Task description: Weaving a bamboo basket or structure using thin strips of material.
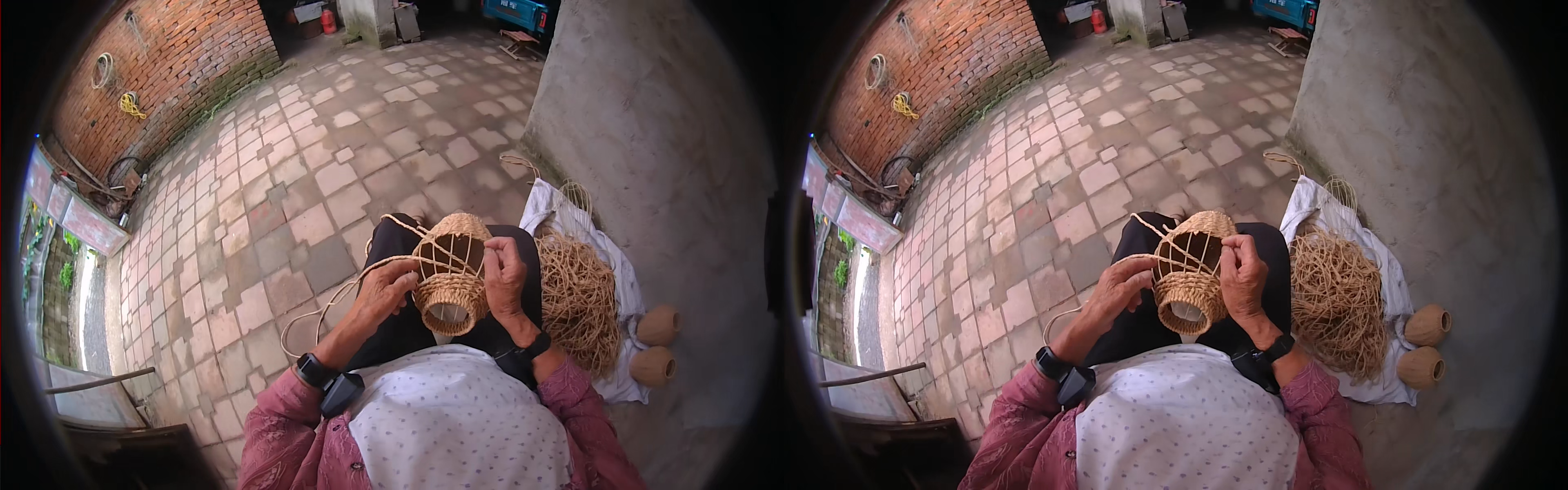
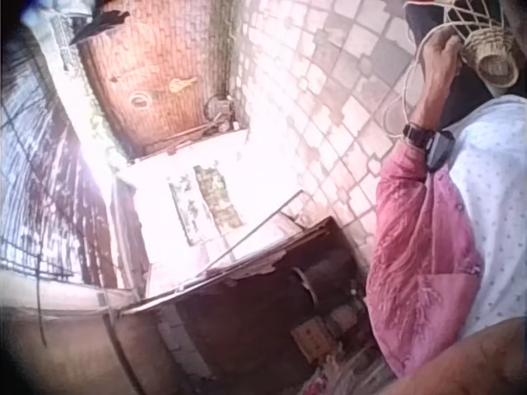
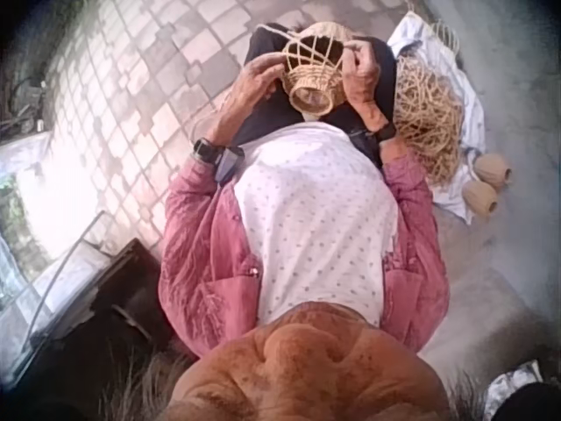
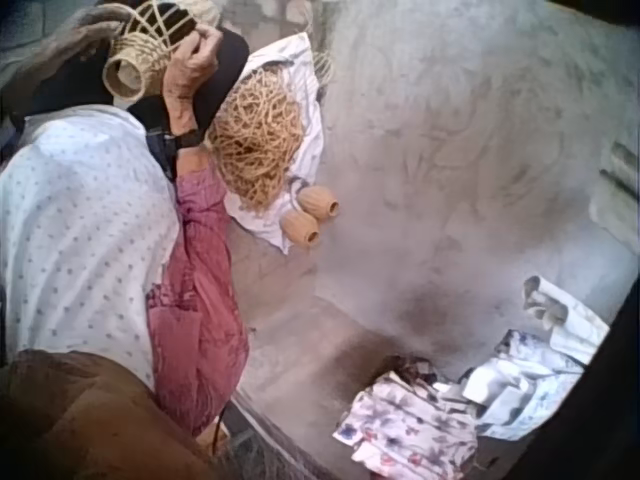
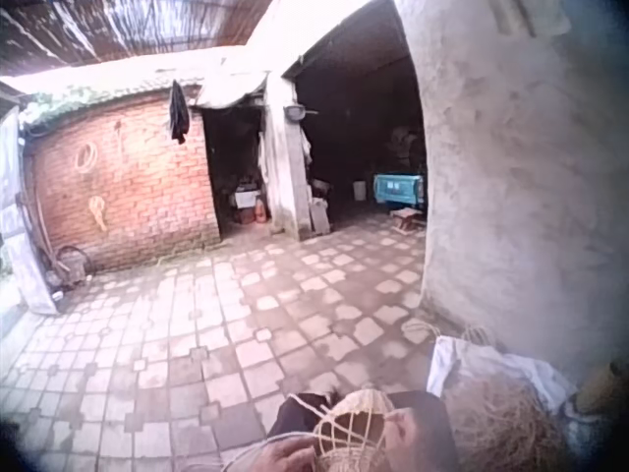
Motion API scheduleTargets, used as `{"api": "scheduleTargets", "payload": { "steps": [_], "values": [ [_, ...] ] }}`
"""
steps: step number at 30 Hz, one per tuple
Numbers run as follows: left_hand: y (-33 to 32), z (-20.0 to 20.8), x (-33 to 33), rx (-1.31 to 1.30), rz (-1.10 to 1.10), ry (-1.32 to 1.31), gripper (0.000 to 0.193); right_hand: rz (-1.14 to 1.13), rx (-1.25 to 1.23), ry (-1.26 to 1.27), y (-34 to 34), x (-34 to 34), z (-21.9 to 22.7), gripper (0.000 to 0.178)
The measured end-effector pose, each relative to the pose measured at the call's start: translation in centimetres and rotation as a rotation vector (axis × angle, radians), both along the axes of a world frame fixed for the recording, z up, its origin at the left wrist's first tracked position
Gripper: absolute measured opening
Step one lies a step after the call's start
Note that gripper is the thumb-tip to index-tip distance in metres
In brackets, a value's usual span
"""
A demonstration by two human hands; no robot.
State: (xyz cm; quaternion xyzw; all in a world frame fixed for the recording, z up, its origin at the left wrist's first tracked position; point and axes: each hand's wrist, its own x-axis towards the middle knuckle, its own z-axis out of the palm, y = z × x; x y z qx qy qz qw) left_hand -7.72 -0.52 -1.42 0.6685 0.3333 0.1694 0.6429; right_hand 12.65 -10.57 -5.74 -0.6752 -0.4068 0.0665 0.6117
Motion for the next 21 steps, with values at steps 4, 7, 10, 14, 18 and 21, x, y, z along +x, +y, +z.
{"api": "scheduleTargets", "payload": {
  "steps": [4,7,10,14,18,21],
  "values": [
    [-0.3,-0.5,1.1,-0.194,0.194,-0.042,0.032,0.030,0.021,-0.002,-0.5,-0.3,0.3,0.006],
    [0.6,-1.7,2.5,0.069,0.324,-0.033,0.042,0.047,0.037,-0.069,-0.7,-0.5,0.4,0.006],
    [0.2,-1.6,3.5,0.225,0.307,0.067,0.038,0.077,-0.014,-0.050,-0.8,-0.5,0.5,0.006],
    [-0.3,-0.1,4.3,0.391,0.258,0.154,0.036,0.096,-0.020,-0.020,-0.8,-0.6,0.6,0.006],
    [0.4,-1.0,4.3,0.312,0.202,0.074,0.038,0.110,-0.027,0.009,-0.8,-0.6,0.8,0.006],
    [0.3,0.0,4.8,0.266,0.180,0.092,0.039,0.109,-0.043,0.010,-0.9,-0.5,0.9,0.006]
  ]
}}
